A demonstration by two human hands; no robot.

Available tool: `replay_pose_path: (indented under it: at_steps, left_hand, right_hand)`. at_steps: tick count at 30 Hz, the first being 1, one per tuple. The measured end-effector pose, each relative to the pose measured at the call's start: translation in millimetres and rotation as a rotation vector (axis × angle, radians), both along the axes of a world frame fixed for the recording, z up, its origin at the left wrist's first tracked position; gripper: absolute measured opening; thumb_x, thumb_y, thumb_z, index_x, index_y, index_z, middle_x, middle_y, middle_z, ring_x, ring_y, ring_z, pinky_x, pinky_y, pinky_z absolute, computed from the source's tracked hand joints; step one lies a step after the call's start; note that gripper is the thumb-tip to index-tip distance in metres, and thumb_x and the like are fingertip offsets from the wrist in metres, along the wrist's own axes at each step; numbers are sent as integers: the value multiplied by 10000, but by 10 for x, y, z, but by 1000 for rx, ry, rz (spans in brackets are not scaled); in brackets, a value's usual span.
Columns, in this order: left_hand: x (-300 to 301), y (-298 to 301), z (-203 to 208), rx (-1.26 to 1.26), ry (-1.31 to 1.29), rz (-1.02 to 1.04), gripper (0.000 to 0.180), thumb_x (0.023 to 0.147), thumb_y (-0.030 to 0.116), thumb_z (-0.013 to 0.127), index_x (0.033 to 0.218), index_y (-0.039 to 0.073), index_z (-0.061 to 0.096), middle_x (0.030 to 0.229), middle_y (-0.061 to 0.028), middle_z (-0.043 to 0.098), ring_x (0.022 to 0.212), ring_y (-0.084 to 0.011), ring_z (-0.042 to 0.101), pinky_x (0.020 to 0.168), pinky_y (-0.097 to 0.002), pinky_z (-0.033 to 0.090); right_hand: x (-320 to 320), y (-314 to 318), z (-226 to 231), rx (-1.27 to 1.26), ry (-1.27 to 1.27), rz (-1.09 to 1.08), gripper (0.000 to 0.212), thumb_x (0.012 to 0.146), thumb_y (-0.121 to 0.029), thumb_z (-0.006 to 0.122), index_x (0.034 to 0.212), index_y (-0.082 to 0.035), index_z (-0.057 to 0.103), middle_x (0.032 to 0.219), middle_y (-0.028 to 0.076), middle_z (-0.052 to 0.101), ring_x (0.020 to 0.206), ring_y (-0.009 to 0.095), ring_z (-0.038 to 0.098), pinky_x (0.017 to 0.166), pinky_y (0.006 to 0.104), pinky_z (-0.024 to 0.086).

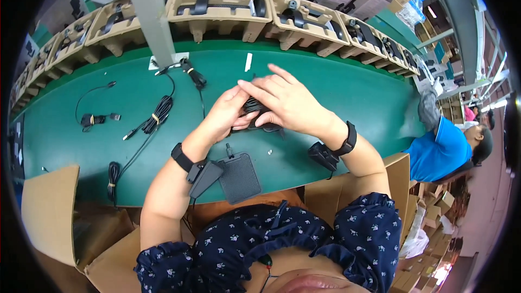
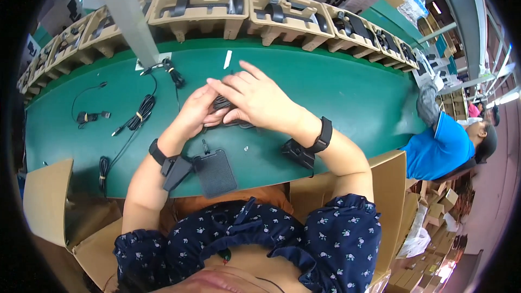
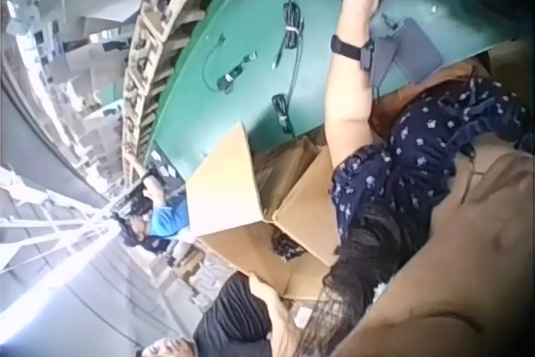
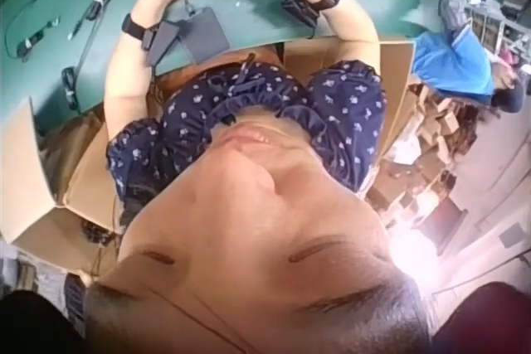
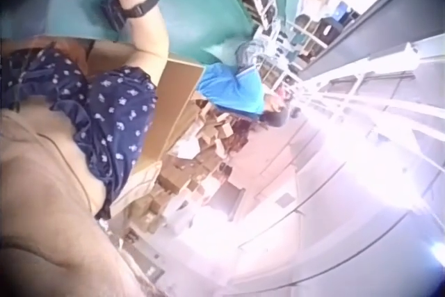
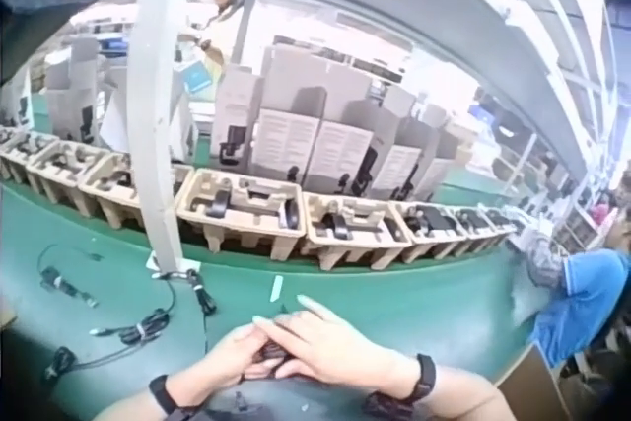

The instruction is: The person picks up a stack of black pads from a box and places them on the table, followed by a bundle of cables. They then repeatedly place one pad and one bundle of cables into each cardboard tray on the assembly line.

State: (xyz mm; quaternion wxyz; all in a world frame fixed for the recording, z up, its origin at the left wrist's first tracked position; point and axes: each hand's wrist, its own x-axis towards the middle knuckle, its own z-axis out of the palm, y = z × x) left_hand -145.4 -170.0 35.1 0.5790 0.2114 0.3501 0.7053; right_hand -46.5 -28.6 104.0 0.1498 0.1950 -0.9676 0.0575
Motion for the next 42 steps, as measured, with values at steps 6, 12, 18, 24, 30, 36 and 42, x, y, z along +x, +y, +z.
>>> replay_pose_path:
  at_steps: [6,12,18,24,30,36,42]
  left_hand:
    - [12,23,-84,-50,361,355,223,932,207,444,1057,22,449,881,-114,578,664,-122,551,594,-240,472]
    - [-96,91,-180,-131,492,522,200,925,176,454,1055,24,455,880,-77,560,655,-103,526,547,-218,454]
    - [-115,135,-214,-176,517,535,179,931,176,439,1041,36,463,885,-74,543,640,-97,529,487,-199,432]
    - [-167,144,-217,-165,479,588,173,924,154,452,1034,20,451,874,-89,531,623,-123,546,468,-213,456]
    - [-255,42,-338,-84,447,574,170,913,139,467,1048,39,439,850,-74,553,576,-129,559,481,-242,478]
    - [-210,299,-241,100,312,506,86,901,86,440,942,18,406,773,-76,493,552,-131,568,435,-261,485]
    - [-138,-51,-213,-136,387,612,121,913,107,430,955,-3,401,783,-94,505,552,-138,573,435,-241,487]
  right_hand:
    - [153,299,104,51,21,-322,428,735,-230,642,1130,-119,521,743,58,510,707,231,537,589,328,448]
    - [213,1674,567,34,461,-858,264,824,-270,563,1019,-96,606,843,82,630,723,265,606,618,341,472]
    - [100,2675,612,354,275,-1088,275,826,-321,531,944,-91,625,830,110,641,788,291,614,658,384,488]
    - [-213,3074,533,649,-94,-1138,162,758,-173,538,766,-91,677,804,124,661,769,257,655,644,368,523]
    - [-411,3458,131,537,-316,-1030,232,787,-218,503,837,-29,628,885,198,627,832,337,614,718,413,491]
    - [543,5374,-28,401,217,-1105,321,860,-281,507,979,17,502,890,248,566,771,382,561,670,419,459]
    - [-208,4692,-663,-40,20,-904,328,845,-240,553,999,49,536,917,246,590,786,325,580,698,357,469]
